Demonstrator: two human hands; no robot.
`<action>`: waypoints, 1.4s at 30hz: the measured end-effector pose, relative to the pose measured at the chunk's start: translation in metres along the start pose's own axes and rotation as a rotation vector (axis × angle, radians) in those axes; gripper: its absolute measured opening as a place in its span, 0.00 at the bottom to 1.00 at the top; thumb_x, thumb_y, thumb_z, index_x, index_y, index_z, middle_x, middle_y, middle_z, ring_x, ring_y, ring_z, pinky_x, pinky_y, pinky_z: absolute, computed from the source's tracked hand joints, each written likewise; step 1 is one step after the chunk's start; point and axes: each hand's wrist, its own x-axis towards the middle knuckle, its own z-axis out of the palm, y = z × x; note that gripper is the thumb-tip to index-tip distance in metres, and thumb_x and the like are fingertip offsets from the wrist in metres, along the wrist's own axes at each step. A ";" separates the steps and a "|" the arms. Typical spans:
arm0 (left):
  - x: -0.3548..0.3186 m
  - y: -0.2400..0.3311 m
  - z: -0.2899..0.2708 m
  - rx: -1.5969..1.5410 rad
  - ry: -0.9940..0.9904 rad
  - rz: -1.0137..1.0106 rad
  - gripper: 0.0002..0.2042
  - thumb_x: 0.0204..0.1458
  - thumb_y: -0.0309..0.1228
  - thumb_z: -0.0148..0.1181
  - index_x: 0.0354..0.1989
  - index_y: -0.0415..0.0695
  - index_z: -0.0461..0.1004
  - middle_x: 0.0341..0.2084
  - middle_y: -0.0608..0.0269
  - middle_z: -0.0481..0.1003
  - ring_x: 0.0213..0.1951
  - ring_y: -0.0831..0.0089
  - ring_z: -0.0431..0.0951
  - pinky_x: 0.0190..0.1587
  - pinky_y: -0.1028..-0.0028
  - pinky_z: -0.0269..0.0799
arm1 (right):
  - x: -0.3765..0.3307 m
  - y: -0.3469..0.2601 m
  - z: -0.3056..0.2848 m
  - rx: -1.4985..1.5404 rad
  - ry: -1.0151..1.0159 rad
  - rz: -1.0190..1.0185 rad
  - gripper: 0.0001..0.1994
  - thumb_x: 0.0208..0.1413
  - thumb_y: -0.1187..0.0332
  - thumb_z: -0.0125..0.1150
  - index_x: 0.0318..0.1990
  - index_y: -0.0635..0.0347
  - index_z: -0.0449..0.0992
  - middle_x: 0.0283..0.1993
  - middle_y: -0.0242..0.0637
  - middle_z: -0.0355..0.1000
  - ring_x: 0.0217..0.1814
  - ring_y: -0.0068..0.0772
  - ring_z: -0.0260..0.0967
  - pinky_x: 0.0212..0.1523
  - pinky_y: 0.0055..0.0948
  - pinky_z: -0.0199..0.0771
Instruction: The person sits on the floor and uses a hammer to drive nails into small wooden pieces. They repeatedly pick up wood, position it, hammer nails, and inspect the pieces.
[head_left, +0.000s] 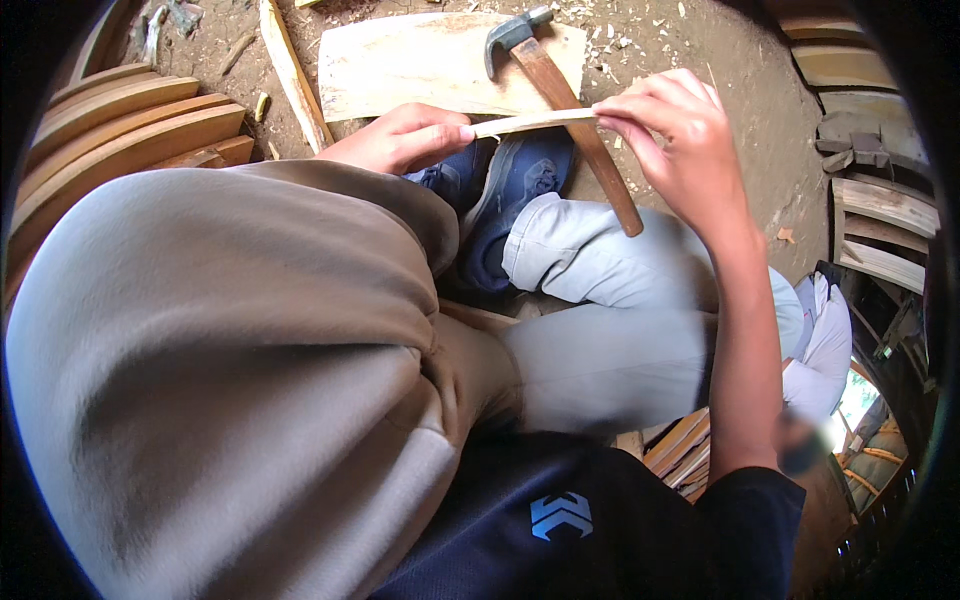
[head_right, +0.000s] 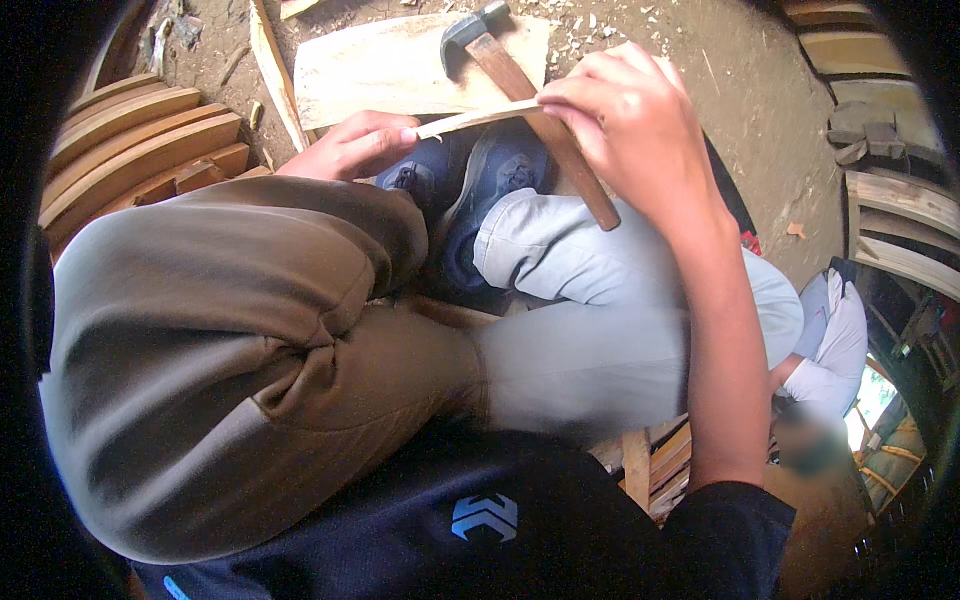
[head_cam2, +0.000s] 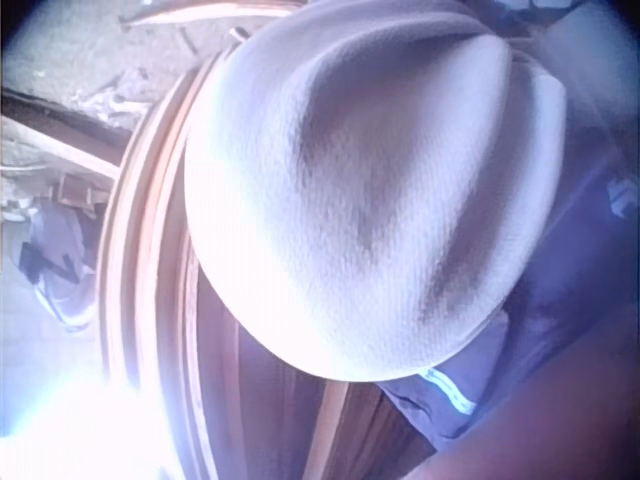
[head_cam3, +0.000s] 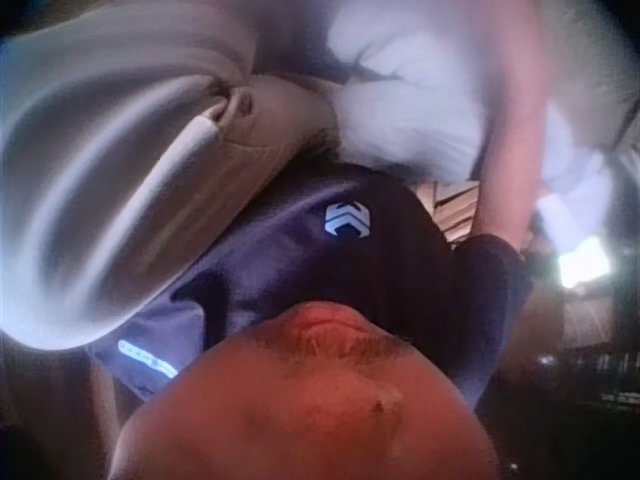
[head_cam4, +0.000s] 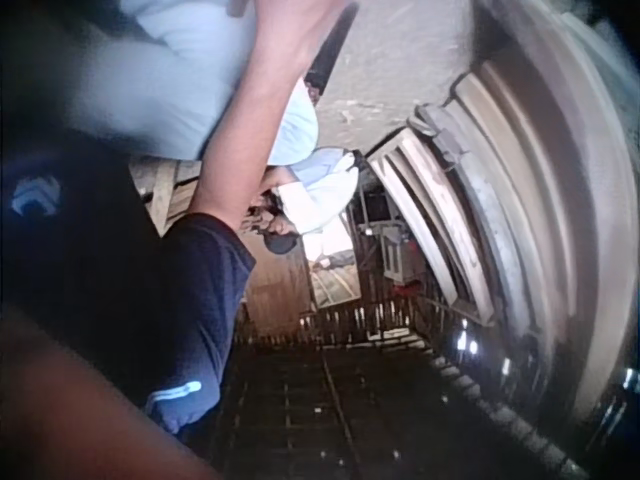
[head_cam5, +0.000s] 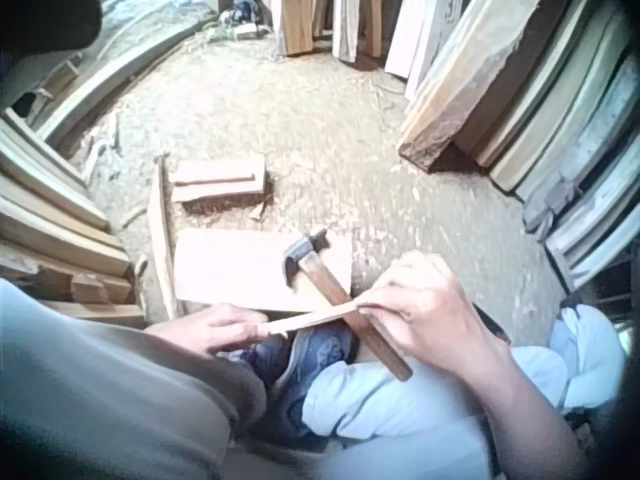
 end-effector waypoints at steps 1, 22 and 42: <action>-0.004 -0.001 0.010 -0.051 0.089 0.024 0.17 0.63 0.43 0.57 0.37 0.39 0.75 0.32 0.69 0.70 0.39 0.82 0.68 0.46 0.78 0.65 | -0.001 0.001 0.001 0.010 0.012 -0.005 0.03 0.51 0.69 0.66 0.33 0.54 0.83 0.33 0.31 0.76 0.40 0.37 0.71 0.46 0.35 0.70; 0.008 0.017 -0.033 0.512 -0.355 0.053 0.20 0.64 0.47 0.52 0.40 0.39 0.76 0.34 0.64 0.72 0.40 0.74 0.70 0.48 0.72 0.64 | -0.007 -0.007 0.007 0.520 -0.366 0.429 0.07 0.48 0.71 0.66 0.35 0.59 0.85 0.29 0.41 0.80 0.30 0.34 0.77 0.33 0.33 0.74; 0.014 0.005 -0.015 0.534 -0.462 0.098 0.24 0.66 0.49 0.48 0.31 0.40 0.75 0.19 0.73 0.63 0.26 0.81 0.60 0.30 0.74 0.58 | -0.019 -0.010 0.008 0.634 -0.585 0.749 0.09 0.45 0.72 0.69 0.35 0.63 0.84 0.26 0.34 0.79 0.29 0.23 0.74 0.34 0.28 0.73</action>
